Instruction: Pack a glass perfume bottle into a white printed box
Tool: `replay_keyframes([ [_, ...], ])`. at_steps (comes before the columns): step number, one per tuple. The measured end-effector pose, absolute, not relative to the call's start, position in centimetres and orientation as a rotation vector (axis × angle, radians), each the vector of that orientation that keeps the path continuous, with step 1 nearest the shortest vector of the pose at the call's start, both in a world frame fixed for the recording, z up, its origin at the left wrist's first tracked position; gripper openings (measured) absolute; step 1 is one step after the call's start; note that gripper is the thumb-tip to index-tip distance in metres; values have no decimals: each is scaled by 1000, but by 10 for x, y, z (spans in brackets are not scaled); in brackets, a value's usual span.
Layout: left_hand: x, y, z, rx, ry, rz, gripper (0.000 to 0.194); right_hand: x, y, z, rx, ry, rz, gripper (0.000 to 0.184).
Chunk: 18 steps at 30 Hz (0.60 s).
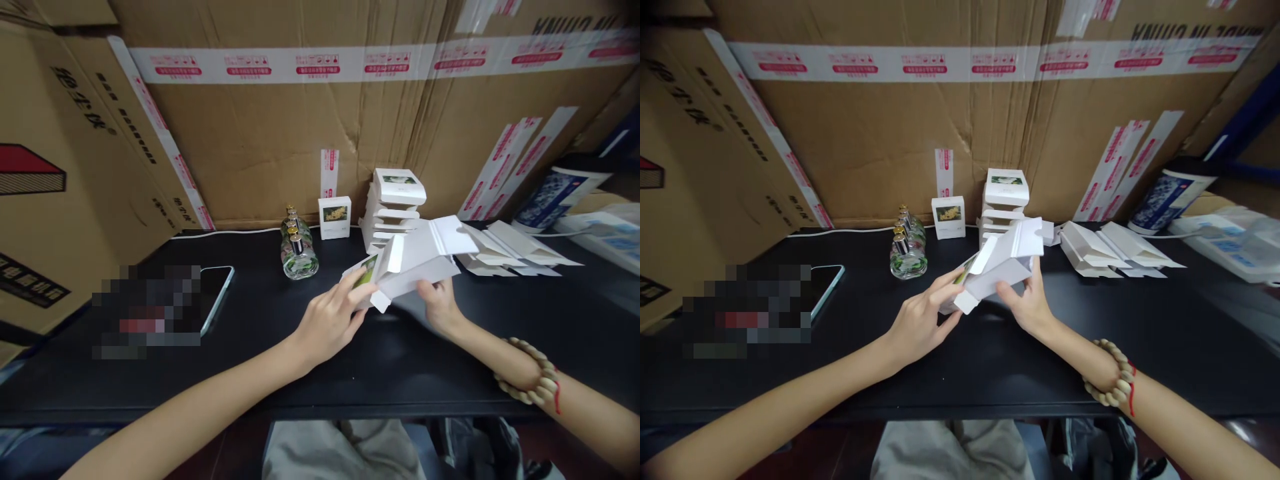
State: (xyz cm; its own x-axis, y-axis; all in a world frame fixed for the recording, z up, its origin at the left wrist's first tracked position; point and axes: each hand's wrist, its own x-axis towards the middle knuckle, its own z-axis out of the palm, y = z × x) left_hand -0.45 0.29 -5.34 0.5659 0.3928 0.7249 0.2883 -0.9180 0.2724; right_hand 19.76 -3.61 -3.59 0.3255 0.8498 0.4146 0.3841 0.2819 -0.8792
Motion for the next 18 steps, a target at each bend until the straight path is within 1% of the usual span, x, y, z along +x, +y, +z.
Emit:
replay_keyframes([
  [4,-2,4,-56,2540,570,1322,38,190,-35,-26,-1333,-1416,453,58],
  [5,-2,4,-57,2527,566,1332,38,187,-34,-23,-1336,-1451,448,58],
  [8,-1,5,-61,2488,566,1340,41,184,-32,-19,-1348,-1515,439,63],
  [11,0,5,-65,2341,579,1307,48,185,-31,-20,-1298,-1589,398,67],
  [14,2,5,-66,2070,521,1238,56,186,-31,-21,-1233,-1683,320,78],
  [16,3,6,-64,1965,437,1173,58,187,-32,-22,-1235,-1716,327,83],
  [18,2,7,-62,1935,378,1112,60,187,-33,-21,-1241,-1737,369,78],
])
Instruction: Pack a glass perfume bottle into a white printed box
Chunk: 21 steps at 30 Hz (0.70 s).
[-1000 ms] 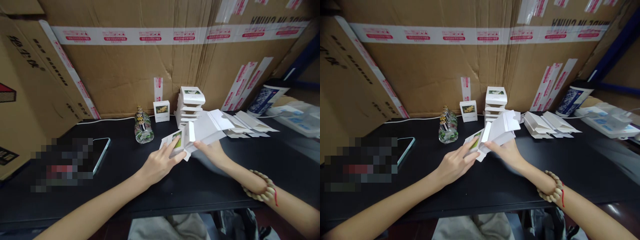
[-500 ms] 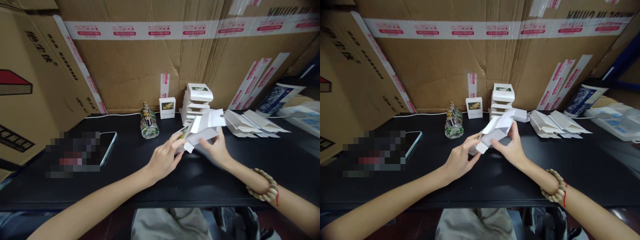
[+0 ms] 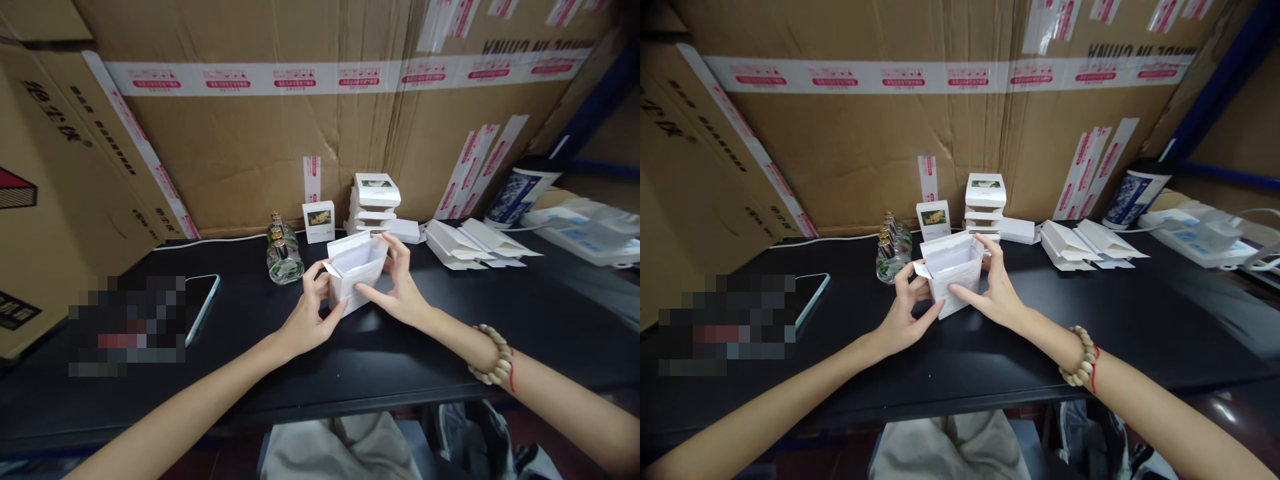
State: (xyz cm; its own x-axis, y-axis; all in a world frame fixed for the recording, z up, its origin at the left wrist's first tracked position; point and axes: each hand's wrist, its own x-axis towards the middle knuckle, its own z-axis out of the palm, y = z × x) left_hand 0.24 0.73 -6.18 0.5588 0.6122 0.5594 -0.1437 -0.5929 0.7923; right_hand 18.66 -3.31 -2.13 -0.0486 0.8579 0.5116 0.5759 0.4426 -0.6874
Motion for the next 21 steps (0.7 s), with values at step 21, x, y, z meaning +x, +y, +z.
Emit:
replay_keyframes([
  [21,-15,21,-61,2206,530,1135,66,190,-19,-25,-1195,-1112,1156,58],
])
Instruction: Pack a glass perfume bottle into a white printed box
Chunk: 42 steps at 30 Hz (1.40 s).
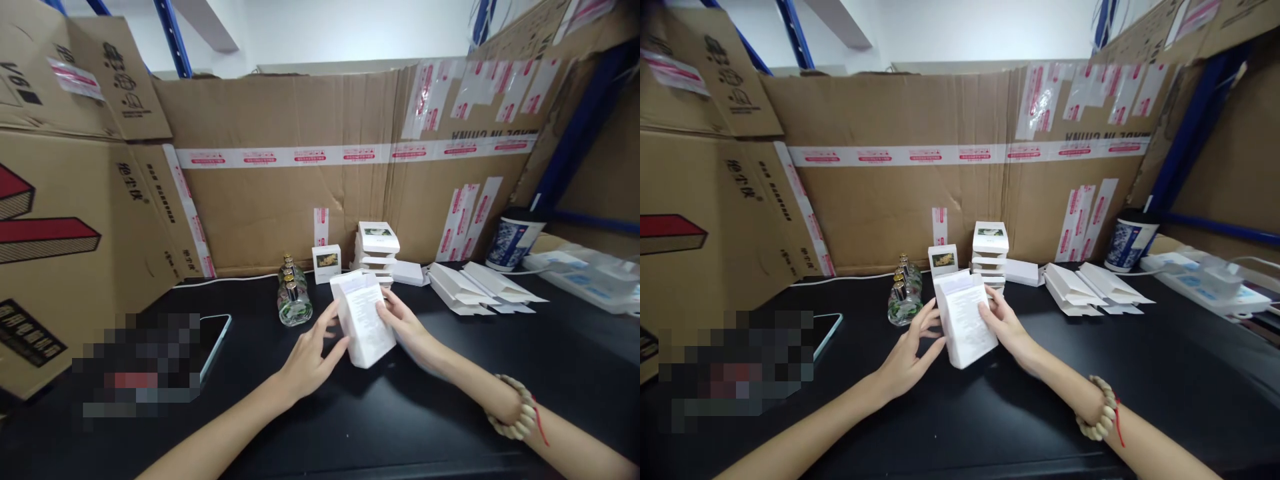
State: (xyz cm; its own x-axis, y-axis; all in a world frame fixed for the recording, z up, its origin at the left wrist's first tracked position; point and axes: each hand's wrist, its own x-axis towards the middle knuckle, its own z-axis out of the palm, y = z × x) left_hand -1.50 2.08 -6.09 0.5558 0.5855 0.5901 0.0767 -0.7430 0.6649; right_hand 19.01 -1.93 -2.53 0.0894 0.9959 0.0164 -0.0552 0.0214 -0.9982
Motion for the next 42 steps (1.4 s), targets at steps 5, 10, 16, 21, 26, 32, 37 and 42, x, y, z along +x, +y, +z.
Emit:
replay_keyframes([
  [5,-19,13,-57,2366,345,1167,68,209,-17,-19,-1092,-986,1487,45],
  [10,-19,-1,-50,2513,268,1045,53,218,-17,-19,-939,-850,1693,54],
  [16,-23,1,-49,2645,300,1065,35,200,-20,-18,-1132,-713,1571,44],
  [21,-38,32,-57,2740,451,1285,25,195,-20,-16,-1347,-938,1223,52],
  [26,-59,67,-67,2389,978,1638,35,202,-17,-26,-1366,-1341,850,56],
  [32,-67,75,-80,2099,1214,1311,32,186,-10,-34,-1355,-1214,1035,52],
  [37,-65,70,-88,1929,1195,1267,32,166,1,-35,-1159,-809,1813,42],
  [42,-65,71,-91,1782,1196,1258,36,147,5,-25,-742,-605,2118,29],
])
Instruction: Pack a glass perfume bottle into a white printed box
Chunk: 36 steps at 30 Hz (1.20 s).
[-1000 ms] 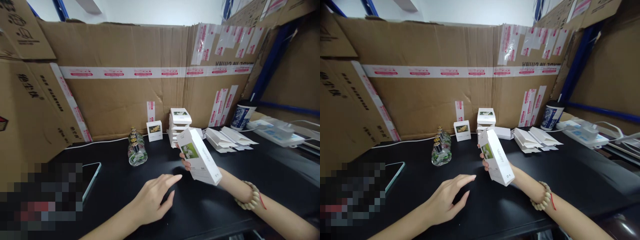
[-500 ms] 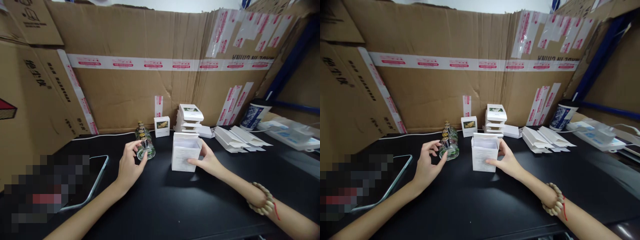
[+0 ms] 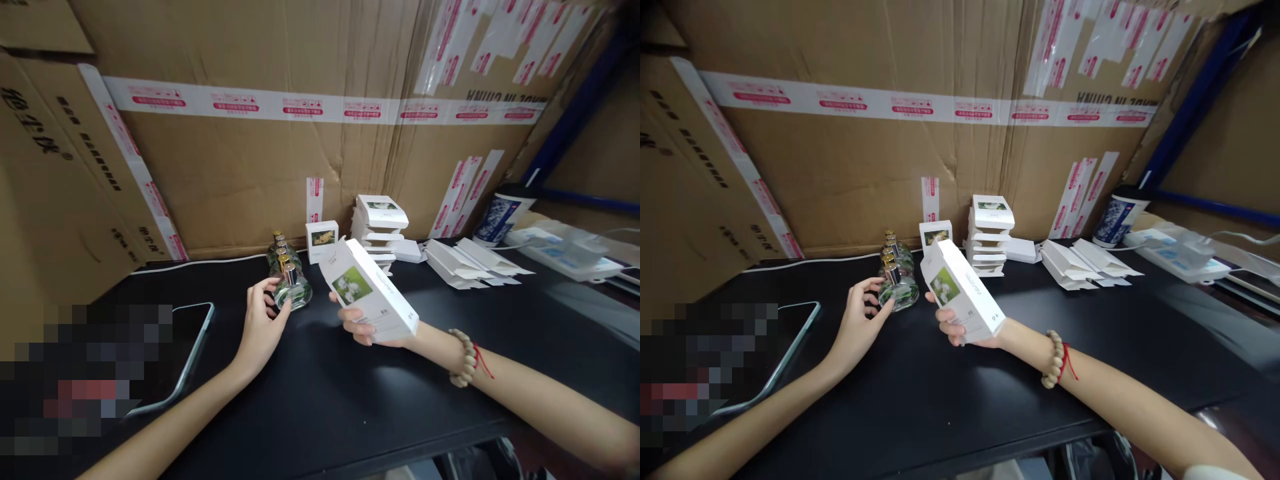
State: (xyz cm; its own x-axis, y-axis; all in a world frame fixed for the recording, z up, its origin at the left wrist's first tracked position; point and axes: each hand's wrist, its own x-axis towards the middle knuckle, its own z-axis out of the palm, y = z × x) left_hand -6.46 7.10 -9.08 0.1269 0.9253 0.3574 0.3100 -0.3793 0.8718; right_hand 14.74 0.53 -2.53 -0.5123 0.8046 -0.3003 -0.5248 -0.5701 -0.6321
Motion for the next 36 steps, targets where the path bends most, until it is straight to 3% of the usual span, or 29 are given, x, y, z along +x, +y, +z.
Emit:
replay_keyframes([
  [6,-62,71,-89,1685,1144,1181,40,154,4,-24,-736,-570,2030,28],
  [15,-57,63,-78,1742,1062,998,36,160,3,-42,-899,-574,1853,48],
  [29,-57,59,-75,1782,1045,1088,30,159,3,-48,-1048,-611,1810,46],
  [36,-56,60,-77,1774,1049,923,29,156,2,-42,-1109,-622,1793,43],
])
